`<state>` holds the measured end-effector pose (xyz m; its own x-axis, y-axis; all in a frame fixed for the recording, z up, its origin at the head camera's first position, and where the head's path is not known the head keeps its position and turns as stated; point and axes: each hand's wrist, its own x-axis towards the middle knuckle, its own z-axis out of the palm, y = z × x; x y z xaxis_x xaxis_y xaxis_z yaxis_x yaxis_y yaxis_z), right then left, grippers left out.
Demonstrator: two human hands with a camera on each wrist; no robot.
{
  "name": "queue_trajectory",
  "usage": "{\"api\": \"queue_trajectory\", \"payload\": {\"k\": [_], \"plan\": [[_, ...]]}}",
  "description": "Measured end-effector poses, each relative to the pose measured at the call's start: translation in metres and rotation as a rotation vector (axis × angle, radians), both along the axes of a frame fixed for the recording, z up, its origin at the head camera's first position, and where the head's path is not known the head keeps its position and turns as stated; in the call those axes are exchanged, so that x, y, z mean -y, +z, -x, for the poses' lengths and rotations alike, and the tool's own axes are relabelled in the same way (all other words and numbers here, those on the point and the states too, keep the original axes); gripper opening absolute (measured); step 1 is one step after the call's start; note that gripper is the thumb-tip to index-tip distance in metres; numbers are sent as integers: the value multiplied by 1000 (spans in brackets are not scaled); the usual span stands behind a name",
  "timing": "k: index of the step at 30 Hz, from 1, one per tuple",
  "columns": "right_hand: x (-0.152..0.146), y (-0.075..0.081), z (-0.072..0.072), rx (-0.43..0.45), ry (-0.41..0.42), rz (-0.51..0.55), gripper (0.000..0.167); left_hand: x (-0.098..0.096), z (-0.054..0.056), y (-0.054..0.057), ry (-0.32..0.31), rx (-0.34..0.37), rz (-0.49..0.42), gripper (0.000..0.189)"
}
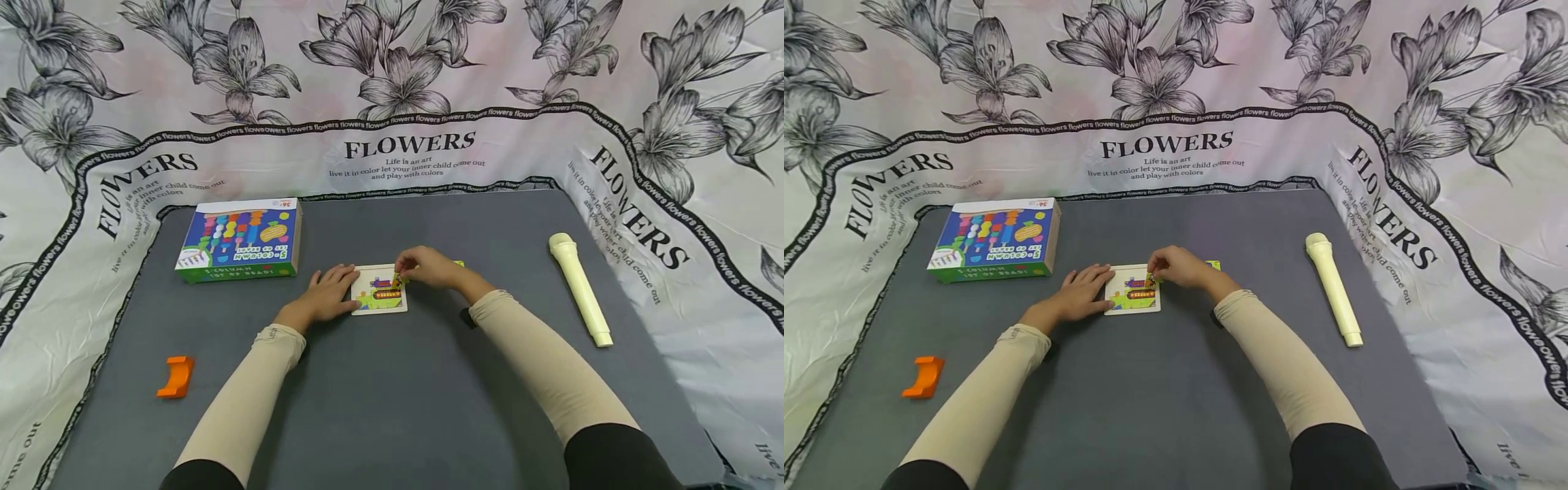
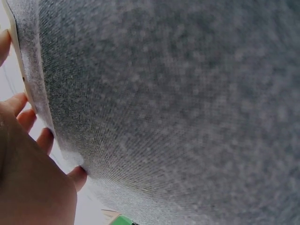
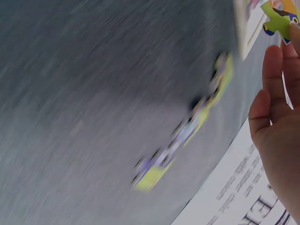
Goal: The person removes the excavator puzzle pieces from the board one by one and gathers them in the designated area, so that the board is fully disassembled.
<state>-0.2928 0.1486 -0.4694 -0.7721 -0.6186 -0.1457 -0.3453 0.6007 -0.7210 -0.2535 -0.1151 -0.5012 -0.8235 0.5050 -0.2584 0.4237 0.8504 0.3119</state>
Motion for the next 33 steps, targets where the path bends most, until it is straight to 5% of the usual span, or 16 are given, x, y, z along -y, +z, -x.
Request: {"api": "queue_trajectory", "payload": {"k": [18, 33], "plan": [[-29, -5, -7, -43, -17, -161, 10, 3, -1, -2, -5, -14, -27, 73], [1, -8, -7, -102, 30, -170, 14, 3, -1, -1, 7, 10, -21, 74]]}}
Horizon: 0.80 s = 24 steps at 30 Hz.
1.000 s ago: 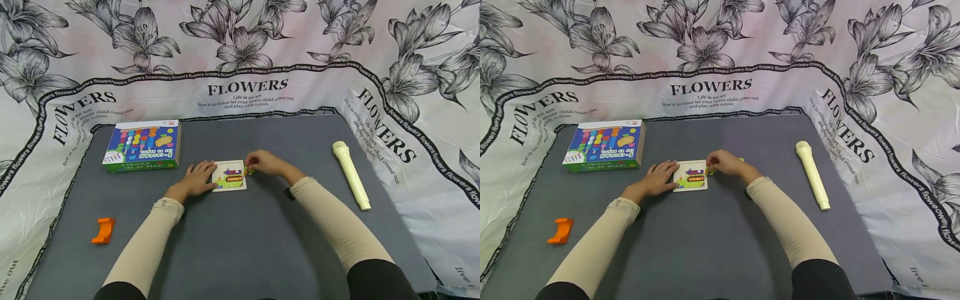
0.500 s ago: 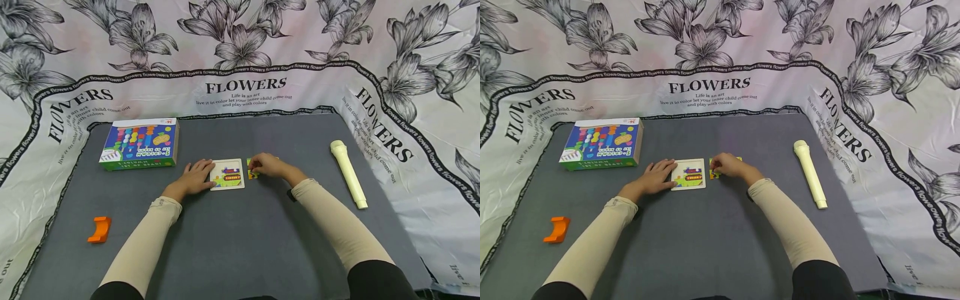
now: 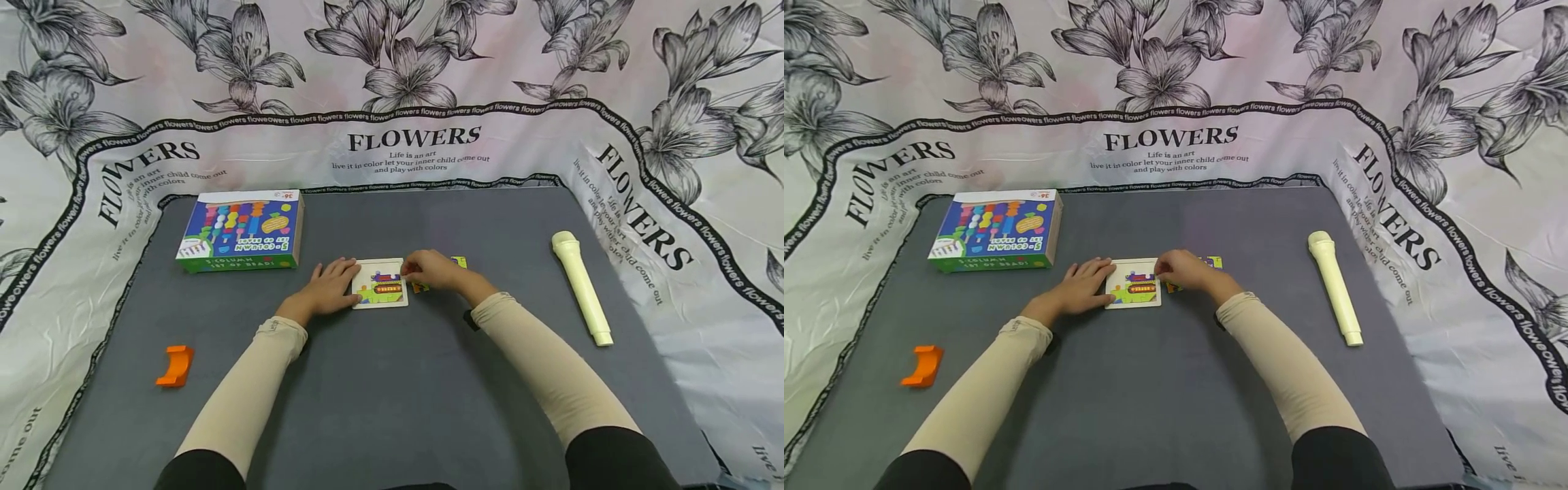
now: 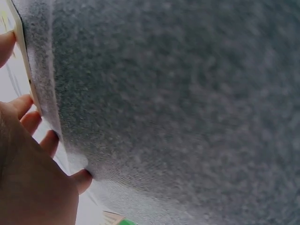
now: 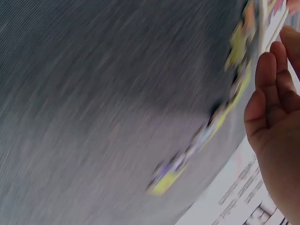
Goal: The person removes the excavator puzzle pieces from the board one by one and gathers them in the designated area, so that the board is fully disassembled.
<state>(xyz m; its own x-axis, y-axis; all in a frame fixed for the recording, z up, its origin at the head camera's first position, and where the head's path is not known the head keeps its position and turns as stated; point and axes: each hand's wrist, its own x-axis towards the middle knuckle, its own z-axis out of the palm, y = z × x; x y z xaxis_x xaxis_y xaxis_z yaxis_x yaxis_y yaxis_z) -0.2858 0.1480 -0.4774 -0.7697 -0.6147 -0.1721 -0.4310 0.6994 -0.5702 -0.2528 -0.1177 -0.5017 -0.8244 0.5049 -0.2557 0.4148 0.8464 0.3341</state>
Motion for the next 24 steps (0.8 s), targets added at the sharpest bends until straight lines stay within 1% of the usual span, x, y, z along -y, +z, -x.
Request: {"api": "queue_trajectory", "payload": {"k": [3, 7, 11, 17, 24], "plan": [[18, -2, -1, -75, 41, -39, 20, -2, 1, 1, 7, 11, 2, 74], [37, -8, 0, -162, 70, -118, 29, -6, 1, 4, 28, 31, 2, 74], [45, -12, 2, -169, 71, -143, 31, -12, -1, 4, 62, 23, 16, 74], [49, -12, 3, -184, 99, -137, 26, -24, -3, 0, 120, -6, 26, 75], [53, -11, 4, -179, 114, -164, 21, -28, -3, -3, 155, -29, 51, 78]]}}
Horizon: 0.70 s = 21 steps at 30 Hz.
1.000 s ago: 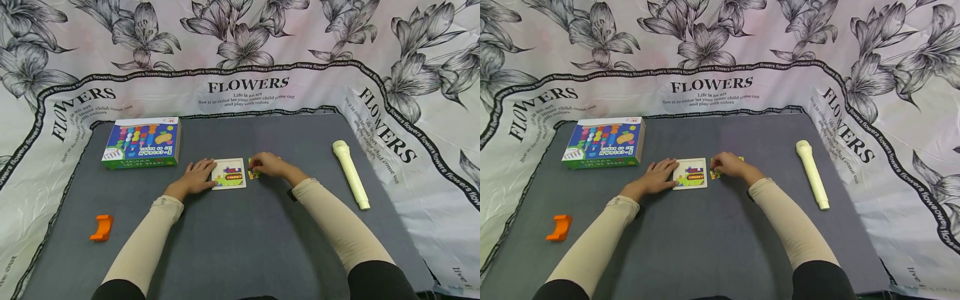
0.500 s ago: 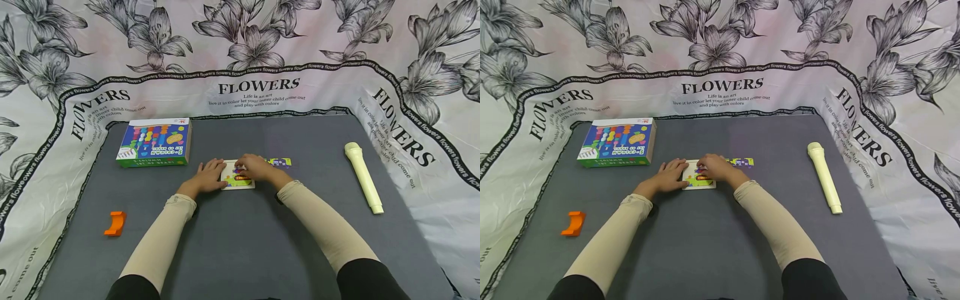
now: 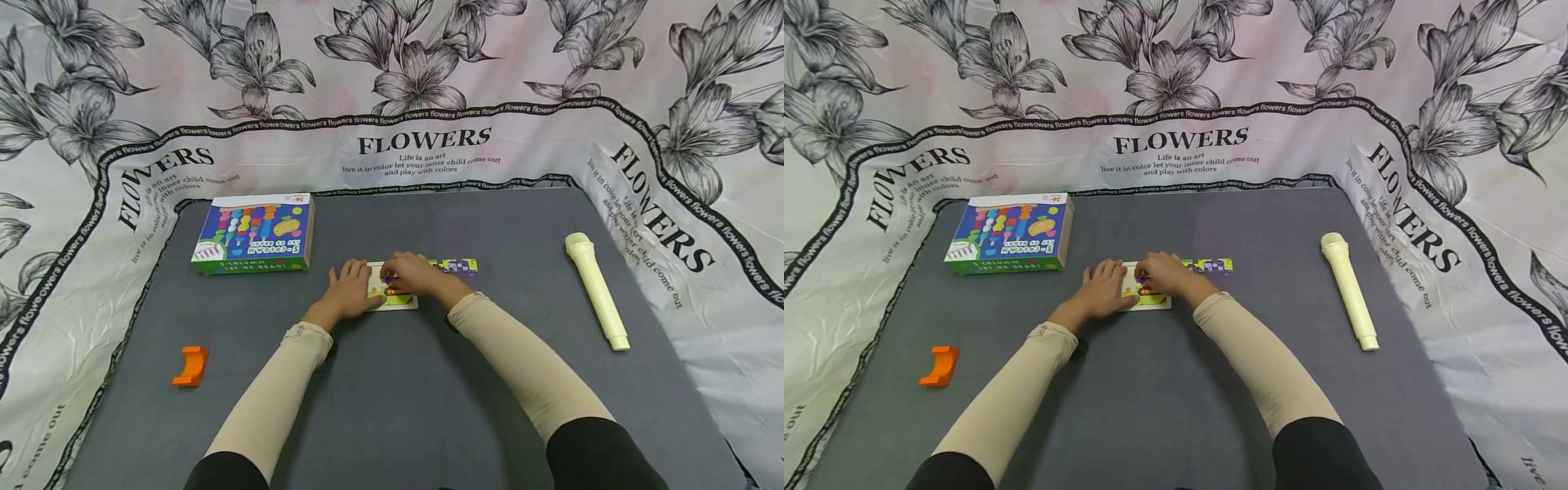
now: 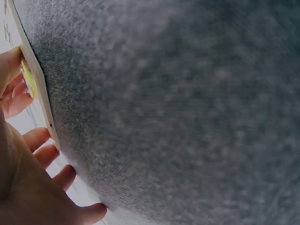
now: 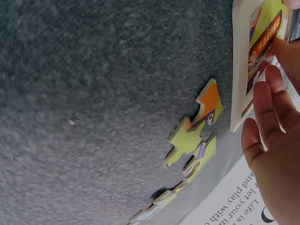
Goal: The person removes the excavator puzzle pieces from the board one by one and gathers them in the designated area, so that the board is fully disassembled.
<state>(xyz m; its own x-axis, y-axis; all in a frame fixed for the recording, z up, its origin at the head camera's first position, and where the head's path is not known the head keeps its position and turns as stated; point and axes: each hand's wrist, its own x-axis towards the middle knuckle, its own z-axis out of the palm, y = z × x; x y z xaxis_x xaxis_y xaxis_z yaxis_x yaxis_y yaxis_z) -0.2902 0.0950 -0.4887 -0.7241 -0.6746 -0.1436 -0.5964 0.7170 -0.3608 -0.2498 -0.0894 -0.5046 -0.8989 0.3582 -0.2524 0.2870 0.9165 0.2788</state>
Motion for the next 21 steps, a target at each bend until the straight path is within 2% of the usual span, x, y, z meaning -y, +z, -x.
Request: {"api": "queue_trajectory", "payload": {"k": [4, 10, 21], "plan": [[4, 4, 1, 16, -4, -22, 20, 1, -1, 0, 6, -1, 2, 79], [4, 8, 4, 59, -16, -15, 19, 4, -2, -3, -17, -19, -16, 72], [1, 11, 11, 56, 65, 4, 26, 5, -3, -4, -19, -20, -25, 73]]}}
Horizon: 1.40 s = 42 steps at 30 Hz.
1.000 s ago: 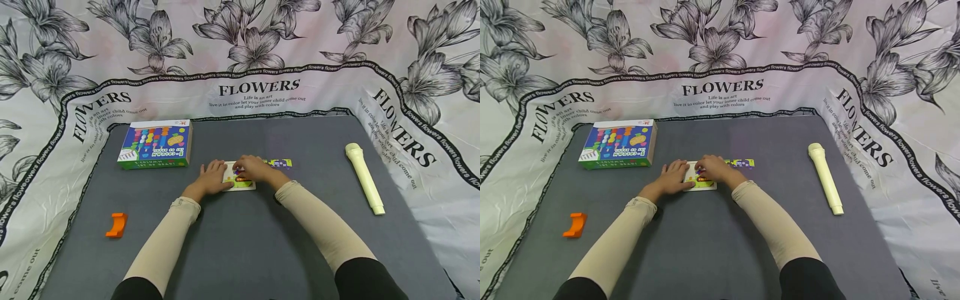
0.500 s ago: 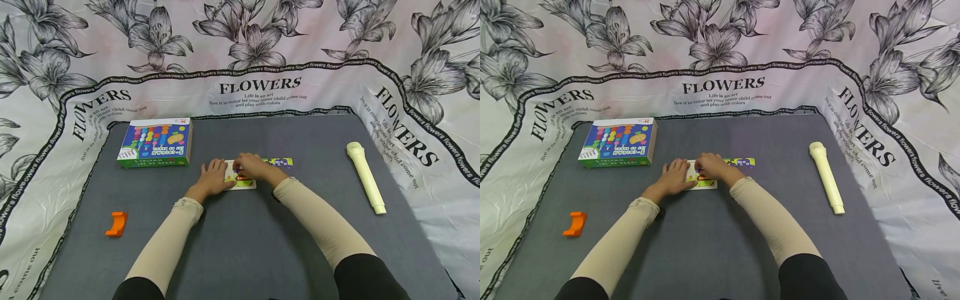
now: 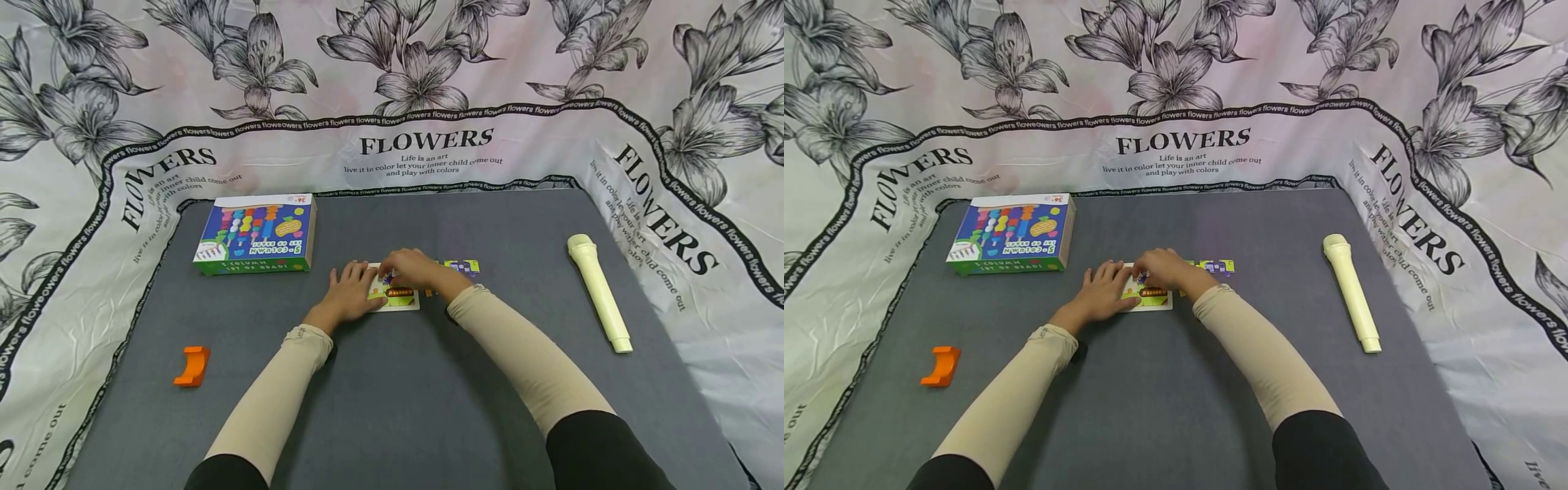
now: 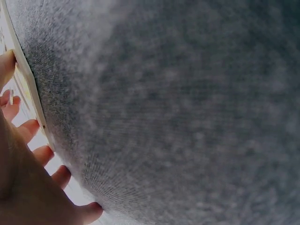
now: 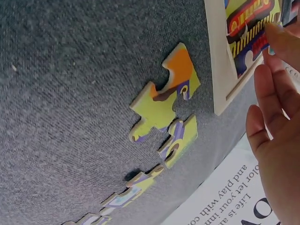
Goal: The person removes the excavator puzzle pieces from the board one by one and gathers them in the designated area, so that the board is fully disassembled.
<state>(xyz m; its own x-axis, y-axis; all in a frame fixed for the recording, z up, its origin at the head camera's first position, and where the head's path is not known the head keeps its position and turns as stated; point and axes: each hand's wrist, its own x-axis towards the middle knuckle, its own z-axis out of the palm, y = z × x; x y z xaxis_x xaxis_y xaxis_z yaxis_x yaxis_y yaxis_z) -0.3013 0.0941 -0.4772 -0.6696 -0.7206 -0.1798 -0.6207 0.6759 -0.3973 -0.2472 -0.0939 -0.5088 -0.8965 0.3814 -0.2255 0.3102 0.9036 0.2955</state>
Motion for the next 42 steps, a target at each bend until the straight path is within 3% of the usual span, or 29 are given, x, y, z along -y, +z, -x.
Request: {"api": "queue_trajectory", "payload": {"k": [6, 15, 28, 42], "plan": [[0, 5, -1, 55, -28, 31, 21, -1, 0, 1, 6, 4, 0, 73], [-5, 2, 2, 171, -70, 165, 16, -2, -1, -1, 15, 14, 17, 73], [-5, -1, 4, 173, -79, 166, 18, 0, 1, -2, 4, -5, 14, 71], [-4, -7, 5, 181, -160, 192, 15, 0, 1, -2, 9, 4, 19, 73]]}}
